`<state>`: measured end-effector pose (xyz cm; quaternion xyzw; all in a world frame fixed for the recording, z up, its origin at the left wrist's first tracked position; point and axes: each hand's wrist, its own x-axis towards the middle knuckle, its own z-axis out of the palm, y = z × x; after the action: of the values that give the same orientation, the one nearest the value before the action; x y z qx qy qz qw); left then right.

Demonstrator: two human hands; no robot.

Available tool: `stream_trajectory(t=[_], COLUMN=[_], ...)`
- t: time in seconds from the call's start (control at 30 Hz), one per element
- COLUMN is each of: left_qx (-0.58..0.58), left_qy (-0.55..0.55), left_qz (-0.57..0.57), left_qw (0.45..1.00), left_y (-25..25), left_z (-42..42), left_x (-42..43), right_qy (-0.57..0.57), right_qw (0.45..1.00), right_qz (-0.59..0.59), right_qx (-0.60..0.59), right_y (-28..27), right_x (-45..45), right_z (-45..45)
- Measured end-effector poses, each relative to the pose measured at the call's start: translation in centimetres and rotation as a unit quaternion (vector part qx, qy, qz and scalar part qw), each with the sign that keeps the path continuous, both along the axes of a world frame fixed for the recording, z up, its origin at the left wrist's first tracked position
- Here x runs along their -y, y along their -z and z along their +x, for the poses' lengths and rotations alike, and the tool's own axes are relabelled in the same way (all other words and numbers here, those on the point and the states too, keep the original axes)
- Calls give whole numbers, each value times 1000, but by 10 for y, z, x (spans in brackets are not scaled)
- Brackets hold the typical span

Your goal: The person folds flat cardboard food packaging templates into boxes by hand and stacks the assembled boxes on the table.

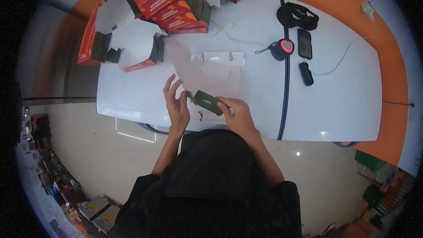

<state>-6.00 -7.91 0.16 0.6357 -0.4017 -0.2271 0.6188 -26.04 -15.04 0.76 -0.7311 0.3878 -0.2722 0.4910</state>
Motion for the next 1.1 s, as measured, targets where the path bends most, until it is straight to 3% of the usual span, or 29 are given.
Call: stream_trajectory(t=[0.1,0.2,0.33,0.37,0.47,0.5,0.63,0.73,0.83,0.9,1.0,1.1], left_qx=[330,185,209,35,70,189,218,238,318,310,251,219], left_qy=[40,53,35,4,-19,2,144,206,289,296,268,189], left_qz=[-3,17,36,94,84,55,74,53,-2,-90,-231,-283], left_qw=[943,981,977,995,994,981,962,948,903,899,901,915], left_y=[11,5,4,4,13,3,-2,-13,-38,-54,-46,-14], left_z=[4,-12,-11,-14,-11,-14,-20,-9,-1,-5,-12,-10], left_x=[2,6,16,13,13,13,6,5,-2,-5,-9,-6], right_qy=[16,13,-19,-27,-41,-46,-73,-115,-65,-61,-73,14], right_qw=[1000,1000,999,998,998,997,993,990,986,987,987,965], right_qz=[3,-7,-39,-42,-38,-55,-94,-26,-153,95,-116,16], right_qx=[0,-6,-25,-24,-19,-16,4,-83,7,112,84,260], right_y=[2,4,5,5,-3,-3,-6,4,6,18,-13,-51], right_x=[5,8,12,12,12,13,16,15,2,-17,-12,-10], right_z=[-2,-2,-3,-2,3,1,-2,-10,-2,-16,-17,-12])
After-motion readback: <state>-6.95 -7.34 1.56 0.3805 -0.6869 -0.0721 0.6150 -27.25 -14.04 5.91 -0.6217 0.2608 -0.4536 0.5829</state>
